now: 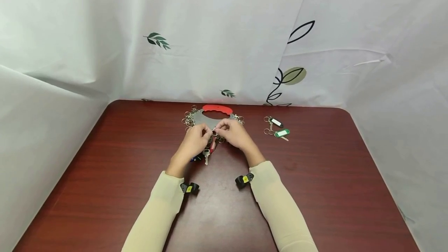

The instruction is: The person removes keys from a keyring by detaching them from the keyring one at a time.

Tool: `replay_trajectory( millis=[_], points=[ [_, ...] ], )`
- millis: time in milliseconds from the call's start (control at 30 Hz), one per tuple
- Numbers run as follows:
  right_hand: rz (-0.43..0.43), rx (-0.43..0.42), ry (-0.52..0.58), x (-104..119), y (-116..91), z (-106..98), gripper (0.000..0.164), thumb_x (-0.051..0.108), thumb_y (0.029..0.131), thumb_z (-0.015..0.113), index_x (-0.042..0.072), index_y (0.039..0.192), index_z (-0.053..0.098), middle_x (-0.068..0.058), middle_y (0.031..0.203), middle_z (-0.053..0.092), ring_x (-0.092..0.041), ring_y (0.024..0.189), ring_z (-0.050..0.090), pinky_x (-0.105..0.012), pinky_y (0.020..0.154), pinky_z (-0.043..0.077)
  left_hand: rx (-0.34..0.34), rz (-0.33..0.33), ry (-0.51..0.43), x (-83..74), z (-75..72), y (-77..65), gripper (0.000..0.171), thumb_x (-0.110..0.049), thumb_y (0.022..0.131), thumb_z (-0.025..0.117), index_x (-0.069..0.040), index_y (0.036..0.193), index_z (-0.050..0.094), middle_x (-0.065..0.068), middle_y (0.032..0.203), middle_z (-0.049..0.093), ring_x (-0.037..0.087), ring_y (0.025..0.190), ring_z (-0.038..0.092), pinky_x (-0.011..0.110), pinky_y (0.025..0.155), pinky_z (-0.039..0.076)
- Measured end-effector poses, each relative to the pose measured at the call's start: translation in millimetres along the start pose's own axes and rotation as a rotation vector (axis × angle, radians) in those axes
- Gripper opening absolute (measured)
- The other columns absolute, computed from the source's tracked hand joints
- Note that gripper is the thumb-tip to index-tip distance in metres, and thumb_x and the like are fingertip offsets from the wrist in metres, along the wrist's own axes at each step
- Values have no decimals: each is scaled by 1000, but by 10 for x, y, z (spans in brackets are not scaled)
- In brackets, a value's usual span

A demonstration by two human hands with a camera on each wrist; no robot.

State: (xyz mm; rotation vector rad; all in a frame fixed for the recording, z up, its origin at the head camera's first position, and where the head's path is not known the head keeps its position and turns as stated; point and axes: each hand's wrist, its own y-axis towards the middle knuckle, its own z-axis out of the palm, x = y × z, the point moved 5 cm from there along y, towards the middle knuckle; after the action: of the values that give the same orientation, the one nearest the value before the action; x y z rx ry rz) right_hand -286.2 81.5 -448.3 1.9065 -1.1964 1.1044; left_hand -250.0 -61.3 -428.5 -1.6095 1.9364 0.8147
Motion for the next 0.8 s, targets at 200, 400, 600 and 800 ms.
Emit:
replay_trajectory(
  millis=[200, 400, 600, 800],
  points=[
    [-33, 23, 4, 58, -11, 3, 10, 5, 89, 63, 1, 97, 67, -13, 83, 67, -17, 72, 59, -27, 63, 49, -24, -12, -2, -24, -3, 0, 14, -9, 93, 60, -6, 79, 61, 9, 77, 64, 24, 74, 59, 41, 72, 52],
    [-38, 18, -6, 85, -27, -3, 8, 8, 90, 64, 1, 93, 67, -12, 80, 67, -17, 68, 59, -27, 60, 47, -34, -10, 2, -50, 10, -16, 13, -11, 94, 60, -5, 83, 61, 10, 80, 66, 26, 80, 61, 44, 79, 52],
    [-16, -2, 2, 56, -25, -6, 7, 7, 90, 64, 0, 90, 67, -12, 76, 66, -18, 66, 58, -28, 58, 47, -11, -29, -13, -53, 21, -28, 14, -12, 93, 59, -6, 80, 63, 7, 74, 64, 22, 73, 59, 39, 70, 51],
    [4, -28, -12, 48, -21, -13, 9, 8, 90, 65, -1, 90, 66, -15, 75, 67, -22, 65, 61, -26, 56, 46, 18, -48, -41, -61, 38, -31, 17, -11, 92, 58, -7, 76, 63, 5, 67, 62, 19, 62, 56, 32, 59, 48]
  ],
)
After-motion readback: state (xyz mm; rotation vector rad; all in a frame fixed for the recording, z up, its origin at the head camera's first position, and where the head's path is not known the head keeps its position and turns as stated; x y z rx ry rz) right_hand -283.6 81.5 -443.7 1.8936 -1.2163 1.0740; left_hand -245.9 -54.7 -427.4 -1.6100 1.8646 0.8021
